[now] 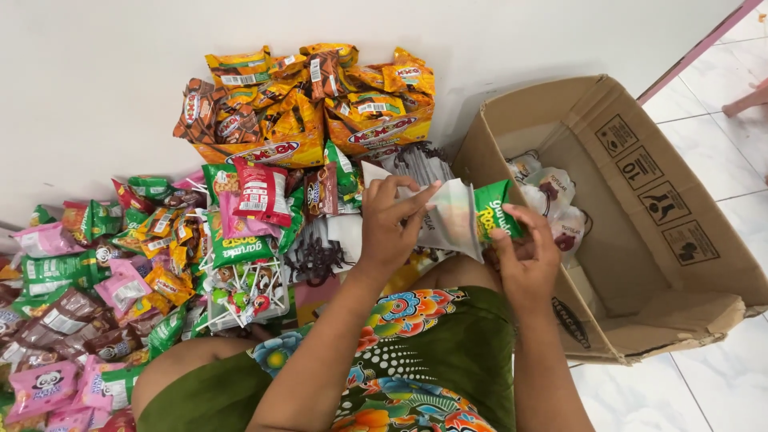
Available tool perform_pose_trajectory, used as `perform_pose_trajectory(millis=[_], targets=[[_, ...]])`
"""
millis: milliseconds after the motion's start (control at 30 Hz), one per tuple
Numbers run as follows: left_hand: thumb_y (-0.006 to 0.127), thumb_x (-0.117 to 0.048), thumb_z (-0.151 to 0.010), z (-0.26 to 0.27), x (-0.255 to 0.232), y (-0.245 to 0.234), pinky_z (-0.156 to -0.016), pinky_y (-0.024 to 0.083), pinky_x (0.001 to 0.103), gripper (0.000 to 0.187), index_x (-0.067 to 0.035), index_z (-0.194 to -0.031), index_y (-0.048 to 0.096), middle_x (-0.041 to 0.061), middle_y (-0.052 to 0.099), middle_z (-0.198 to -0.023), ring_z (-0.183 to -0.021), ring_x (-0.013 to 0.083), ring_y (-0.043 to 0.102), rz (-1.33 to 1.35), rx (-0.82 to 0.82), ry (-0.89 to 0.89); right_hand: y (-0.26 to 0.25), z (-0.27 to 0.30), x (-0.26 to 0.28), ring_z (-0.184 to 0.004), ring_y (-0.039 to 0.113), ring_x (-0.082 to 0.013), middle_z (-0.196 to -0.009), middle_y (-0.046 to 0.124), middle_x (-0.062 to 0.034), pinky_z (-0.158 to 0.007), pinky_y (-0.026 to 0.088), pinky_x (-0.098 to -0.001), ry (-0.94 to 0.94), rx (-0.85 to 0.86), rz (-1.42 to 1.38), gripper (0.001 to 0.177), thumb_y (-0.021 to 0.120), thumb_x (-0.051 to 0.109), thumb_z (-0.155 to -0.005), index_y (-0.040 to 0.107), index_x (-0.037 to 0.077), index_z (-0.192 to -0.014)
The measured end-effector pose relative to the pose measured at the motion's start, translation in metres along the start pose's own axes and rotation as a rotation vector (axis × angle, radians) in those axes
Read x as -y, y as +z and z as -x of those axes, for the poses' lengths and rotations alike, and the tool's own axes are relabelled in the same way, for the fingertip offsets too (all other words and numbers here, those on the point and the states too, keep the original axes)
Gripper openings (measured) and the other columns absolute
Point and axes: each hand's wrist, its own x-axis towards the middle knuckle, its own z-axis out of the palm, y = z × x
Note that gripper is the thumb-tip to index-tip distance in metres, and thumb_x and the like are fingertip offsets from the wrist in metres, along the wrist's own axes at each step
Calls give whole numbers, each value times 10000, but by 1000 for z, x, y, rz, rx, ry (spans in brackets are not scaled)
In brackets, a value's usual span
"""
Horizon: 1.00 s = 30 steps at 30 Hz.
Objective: Packing individual snack packets into small white bags and then placing the filled bags into a cardboard box.
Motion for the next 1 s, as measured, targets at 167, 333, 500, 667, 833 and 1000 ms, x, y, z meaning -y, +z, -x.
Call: perform_pose_trajectory(millis=[167,333,500,667,833,1000], targets=[[733,-194,-930,7,8,11,-936,333,454,270,-331,-1159,773,2,635,-1160,-1090,288,531,-136,-17,36,11,5,-7,-1224,631,-299,-1251,680,-145,-951,550,-381,-52,26,7,789,973,313,-614,627,1,-1251],[722,-331,-954,5,-5,6,-1084,311,591,329,-375,-1280,704,80,520,-1493,-1267,370,493,-122,20,1,16,7,-2,-1008,658,-137,-1200,696,-86,-829,576,-291,211,-96,-117,496,854,134,-858,576,87,-1266],[846,-343,-844,-2,-27,-26,-1156,243,666,939,-228,-1609,314,213,310,-1619,-1435,461,329,-67,-108,-410,17,4,-3,-1061,683,-221,-1280,651,-169,-870,595,-313,403,-184,-360,383,714,96,-978,503,109,-1298],[814,-287,-880,21,17,-14,-989,546,478,656,-38,-1432,561,188,716,-1227,-1145,337,701,371,57,-817,17,5,-14,-1022,705,-172,-1248,665,-125,-883,602,-271,488,-177,-468,326,662,93,-1005,513,116,-1294],[767,-214,-910,34,31,-3,-759,584,367,236,-82,-1102,734,92,762,-904,-845,172,706,319,-30,-785,16,9,-18,-953,668,-105,-1201,648,-55,-859,595,-271,500,47,-396,703,886,28,-717,530,107,-1318],[790,-188,-880,19,15,-9,-743,579,373,267,-47,-1100,737,103,754,-887,-804,175,680,306,-24,-776,19,12,-19,-935,675,-107,-1182,606,-25,-848,603,-246,508,-6,-399,515,821,17,-814,546,95,-1243]])
